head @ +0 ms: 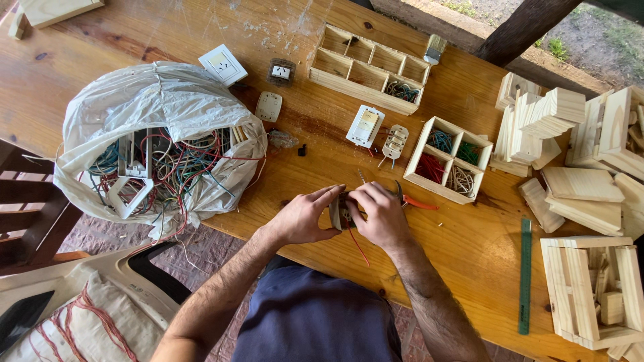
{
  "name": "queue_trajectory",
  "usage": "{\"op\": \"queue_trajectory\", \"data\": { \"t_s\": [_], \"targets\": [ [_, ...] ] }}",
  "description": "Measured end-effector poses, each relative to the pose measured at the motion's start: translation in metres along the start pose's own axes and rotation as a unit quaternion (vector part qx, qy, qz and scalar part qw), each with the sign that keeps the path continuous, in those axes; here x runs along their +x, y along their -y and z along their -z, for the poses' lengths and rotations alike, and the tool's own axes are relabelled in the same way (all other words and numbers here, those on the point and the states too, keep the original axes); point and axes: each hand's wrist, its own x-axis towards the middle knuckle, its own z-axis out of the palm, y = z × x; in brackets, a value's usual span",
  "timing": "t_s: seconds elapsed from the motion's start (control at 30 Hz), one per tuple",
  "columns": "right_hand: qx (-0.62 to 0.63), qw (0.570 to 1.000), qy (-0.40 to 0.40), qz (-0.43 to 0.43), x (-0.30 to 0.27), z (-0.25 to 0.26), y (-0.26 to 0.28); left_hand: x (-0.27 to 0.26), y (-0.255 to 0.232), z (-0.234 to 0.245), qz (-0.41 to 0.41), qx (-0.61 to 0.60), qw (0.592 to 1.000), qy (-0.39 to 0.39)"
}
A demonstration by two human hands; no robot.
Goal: The person strips the insulation from several colored wires using pliers and then inserts them into the terminals of a white electrical outlet. They use a screwdriver to tighten the terminal screws to secure the wires in place.
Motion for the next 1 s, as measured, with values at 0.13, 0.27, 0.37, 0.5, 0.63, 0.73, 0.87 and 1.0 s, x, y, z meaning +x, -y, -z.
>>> {"op": "queue_trajectory", "data": {
  "t_s": [0.13, 0.27, 0.37, 0.5, 0.63, 0.73, 0.87, 1.0],
  "targets": [
    [-0.022, 1.000, 0.004, 0.002, 0.003, 0.000, 0.005, 0.001, 0.002, -0.003, -0.002, 0.019, 1.000, -0.006],
    [-0.015, 0.999, 0.023, -0.021, -0.001, -0.004, 0.001, 0.002, 0.002, -0.004, 0.001, 0.023, 1.000, -0.004],
    [0.040, 0.997, 0.032, -0.063, -0.011, -0.006, -0.014, 0.003, -0.006, 0.005, 0.005, -0.006, 1.000, 0.003],
    [0.091, 0.982, -0.016, -0.163, -0.043, 0.005, -0.053, -0.007, 0.004, 0.008, 0.043, -0.094, 0.995, 0.006],
    [-0.042, 0.957, 0.060, -0.281, -0.084, 0.005, -0.065, -0.018, 0.026, 0.009, 0.050, -0.193, 0.980, -0.011],
    [-0.107, 0.937, 0.088, -0.320, -0.109, -0.015, -0.062, -0.028, 0.046, 0.001, 0.057, -0.277, 0.959, -0.019],
    [-0.196, 0.941, 0.071, -0.268, -0.126, -0.066, -0.081, -0.033, 0.082, -0.022, 0.061, -0.467, 0.882, -0.005],
    [-0.261, 0.931, 0.083, -0.241, -0.123, -0.091, -0.089, -0.035, 0.104, -0.051, 0.075, -0.559, 0.825, -0.025]
  ]
}}
